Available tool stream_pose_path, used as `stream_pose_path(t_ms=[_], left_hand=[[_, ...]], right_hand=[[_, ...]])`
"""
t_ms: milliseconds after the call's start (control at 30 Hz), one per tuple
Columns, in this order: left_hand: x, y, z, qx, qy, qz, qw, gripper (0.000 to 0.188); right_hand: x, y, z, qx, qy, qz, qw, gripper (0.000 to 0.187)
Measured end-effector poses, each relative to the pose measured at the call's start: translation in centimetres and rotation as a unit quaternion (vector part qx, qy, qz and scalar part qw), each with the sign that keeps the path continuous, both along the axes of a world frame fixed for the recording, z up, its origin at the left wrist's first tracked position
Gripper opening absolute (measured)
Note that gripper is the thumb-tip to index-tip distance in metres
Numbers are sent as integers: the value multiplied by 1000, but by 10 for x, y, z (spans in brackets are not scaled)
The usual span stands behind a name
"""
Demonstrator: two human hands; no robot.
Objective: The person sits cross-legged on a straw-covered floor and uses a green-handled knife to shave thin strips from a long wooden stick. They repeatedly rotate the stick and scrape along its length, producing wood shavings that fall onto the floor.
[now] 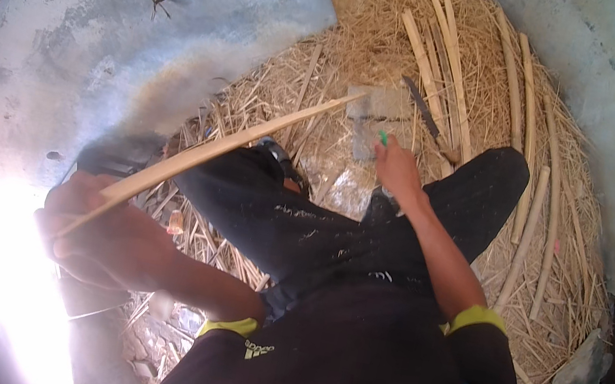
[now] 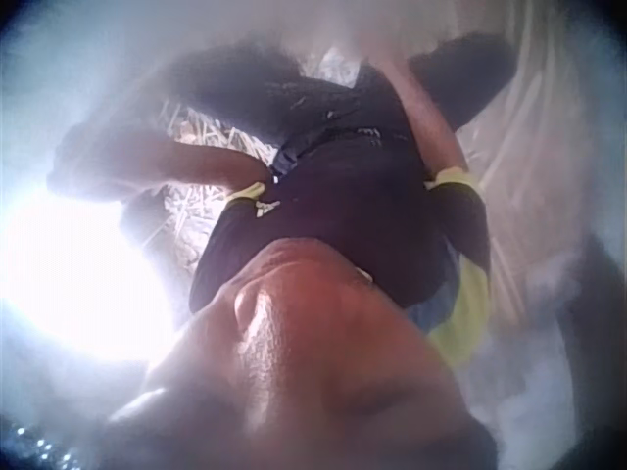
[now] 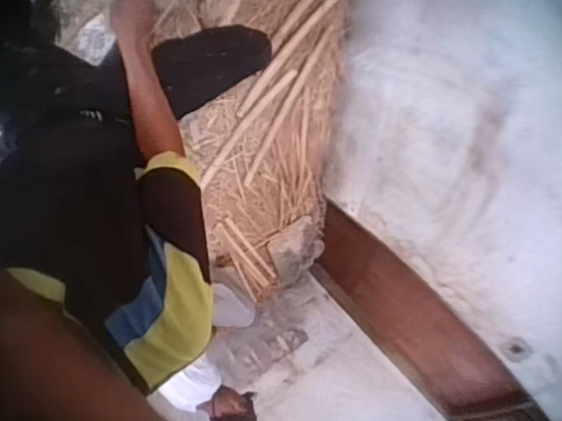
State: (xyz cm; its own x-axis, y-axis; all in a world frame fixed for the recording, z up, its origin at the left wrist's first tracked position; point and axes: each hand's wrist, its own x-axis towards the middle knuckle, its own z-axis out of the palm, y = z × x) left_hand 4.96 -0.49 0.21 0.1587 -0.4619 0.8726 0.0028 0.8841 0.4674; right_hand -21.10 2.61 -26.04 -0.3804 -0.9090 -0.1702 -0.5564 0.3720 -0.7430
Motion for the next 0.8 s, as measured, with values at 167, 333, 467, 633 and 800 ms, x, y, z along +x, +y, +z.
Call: stream_pose_path(t_ms=[167,333,467,633,800], left_hand=[[-16,3,-1,-9,19,-21,1000,22],[-16,4,2,-34,-49,-88,994,24],[-14,0,0,-46,-52,-71,995,27],[-10,-1,-1,-49,-23,-118,992,30],[-15,-1,4,-45,5,-114,992,31]], right_hand=[[51,31,150,-186,-191,159,950,31],[79,63,207,-280,-224,249,900,26],[80,53,196,-191,-93,182,960,27],[79,50,187,-192,-45,168,966,29],[75,39,132,-146,30,95,984,31]])
